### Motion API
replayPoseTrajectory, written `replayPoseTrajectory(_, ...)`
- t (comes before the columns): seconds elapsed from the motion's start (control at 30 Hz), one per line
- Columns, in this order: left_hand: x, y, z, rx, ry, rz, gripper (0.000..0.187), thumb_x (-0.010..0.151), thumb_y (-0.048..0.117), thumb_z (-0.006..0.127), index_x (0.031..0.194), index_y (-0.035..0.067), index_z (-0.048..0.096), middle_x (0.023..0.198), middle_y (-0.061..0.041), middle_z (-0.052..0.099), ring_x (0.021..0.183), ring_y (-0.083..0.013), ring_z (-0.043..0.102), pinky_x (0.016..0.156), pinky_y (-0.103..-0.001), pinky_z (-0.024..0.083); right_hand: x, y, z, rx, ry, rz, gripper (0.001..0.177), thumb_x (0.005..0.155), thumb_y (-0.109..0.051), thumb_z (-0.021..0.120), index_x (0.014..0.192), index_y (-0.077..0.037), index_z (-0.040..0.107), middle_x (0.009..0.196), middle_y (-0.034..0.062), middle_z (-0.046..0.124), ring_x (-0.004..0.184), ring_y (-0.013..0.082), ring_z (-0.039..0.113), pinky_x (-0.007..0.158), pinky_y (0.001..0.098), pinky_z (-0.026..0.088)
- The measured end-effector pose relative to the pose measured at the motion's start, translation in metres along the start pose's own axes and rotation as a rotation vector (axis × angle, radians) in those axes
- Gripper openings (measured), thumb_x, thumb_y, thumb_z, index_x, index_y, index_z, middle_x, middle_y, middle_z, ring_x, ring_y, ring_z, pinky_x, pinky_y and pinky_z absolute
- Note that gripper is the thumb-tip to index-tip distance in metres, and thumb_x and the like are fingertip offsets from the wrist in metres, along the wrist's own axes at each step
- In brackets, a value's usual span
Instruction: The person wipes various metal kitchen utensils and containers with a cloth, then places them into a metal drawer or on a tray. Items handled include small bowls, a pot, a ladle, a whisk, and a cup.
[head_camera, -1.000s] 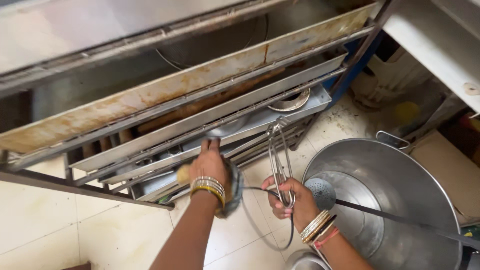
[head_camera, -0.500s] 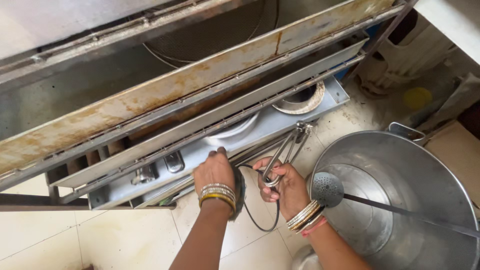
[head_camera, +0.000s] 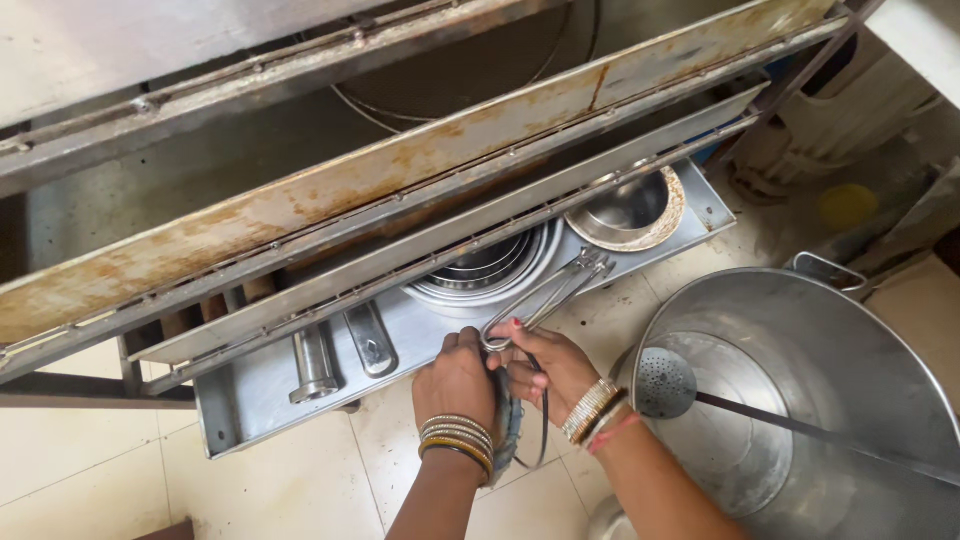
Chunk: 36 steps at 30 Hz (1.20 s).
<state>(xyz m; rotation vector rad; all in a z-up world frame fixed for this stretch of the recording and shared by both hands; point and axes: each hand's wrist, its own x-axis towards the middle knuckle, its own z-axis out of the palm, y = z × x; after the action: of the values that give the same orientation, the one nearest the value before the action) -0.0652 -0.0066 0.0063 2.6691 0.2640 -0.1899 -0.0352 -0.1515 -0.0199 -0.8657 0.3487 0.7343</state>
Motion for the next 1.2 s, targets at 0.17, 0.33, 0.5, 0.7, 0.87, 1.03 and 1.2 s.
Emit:
replayPoseTrajectory(0.17,-0.011,-0.010,-0.003,-0.189,0.064,-0.077,0.025,0.094,0.020,0.057,0.115,0.011,0.065,0.117,-0.011,0.067,0.090,-0.0377,0.070,0.077,-0.048,0.055,0.030,0.006,0.001,-0.055,0.265,-0.019,0.035,0.095,-0.030,0.071,0.099,0.002,0.056,0.082,0.0123,0.067,0.045,0.0078,0.037,0.040,0.0250,0.030)
replayPoseTrajectory(0.33,-0.012,-0.010,-0.006,-0.223,0.089,-0.089,0.026,0.096,0.023,0.056,0.116,0.012,0.066,0.120,-0.010,0.068,0.093,-0.0364,0.070,0.081,-0.047,0.056,0.022,0.005,0.019,-0.157,0.545,-0.028,0.036,0.090,-0.031,0.077,0.094,0.002,0.062,0.079,0.0143,0.070,0.045,0.0091,0.040,0.039,0.0249,0.027)
replayPoseTrajectory(0.5,-0.016,-0.009,-0.005,-0.224,0.068,-0.122,0.026,0.097,0.023,0.055,0.118,0.013,0.066,0.120,-0.008,0.068,0.095,-0.0365,0.070,0.082,-0.048,0.055,0.032,-0.020,0.020,-0.063,0.769,-0.055,0.038,0.089,-0.034,0.076,0.095,0.002,0.064,0.075,0.0122,0.067,0.046,0.0103,0.043,0.039,0.0261,0.030)
replayPoseTrajectory(0.7,-0.016,-0.007,-0.009,-0.232,0.088,-0.123,0.025,0.096,0.022,0.056,0.116,0.013,0.067,0.120,-0.008,0.068,0.096,-0.0355,0.070,0.085,-0.048,0.054,0.037,-0.038,0.005,-0.192,0.852,0.018,0.038,0.088,-0.036,0.080,0.088,-0.001,0.066,0.070,0.0064,0.063,0.047,0.0103,0.041,0.040,0.0281,0.030)
replayPoseTrajectory(0.87,-0.017,0.001,-0.011,-0.257,0.143,-0.115,0.027,0.095,0.021,0.057,0.120,0.013,0.066,0.124,-0.010,0.067,0.095,-0.0360,0.071,0.082,-0.047,0.056,0.024,-0.027,0.007,-0.233,0.900,0.000,0.047,0.092,-0.047,0.072,0.079,-0.004,0.058,0.061,0.0044,0.053,0.044,0.0139,0.040,0.038,0.0299,0.030)
replayPoseTrajectory(1.03,-0.028,0.017,-0.017,-0.373,0.132,0.161,0.047,0.090,0.017,0.060,0.138,0.015,0.058,0.137,-0.012,0.061,0.088,-0.0379,0.070,0.074,-0.047,0.056,-0.005,-0.009,0.010,-0.178,0.725,-0.159,0.043,0.092,-0.034,0.071,0.066,-0.006,0.050,0.050,0.0053,0.045,0.037,0.0163,0.042,0.035,0.0309,0.028)
replayPoseTrajectory(1.2,-0.027,0.017,-0.009,-0.394,-0.047,0.390,0.034,0.091,0.015,0.063,0.125,0.015,0.066,0.118,-0.013,0.071,0.093,-0.0355,0.071,0.084,-0.046,0.055,-0.059,-0.032,0.005,-0.592,0.043,-0.060,0.054,0.101,-0.041,0.054,0.061,-0.005,0.051,0.045,0.0022,0.043,0.034,0.0108,0.037,0.034,0.0259,0.024)
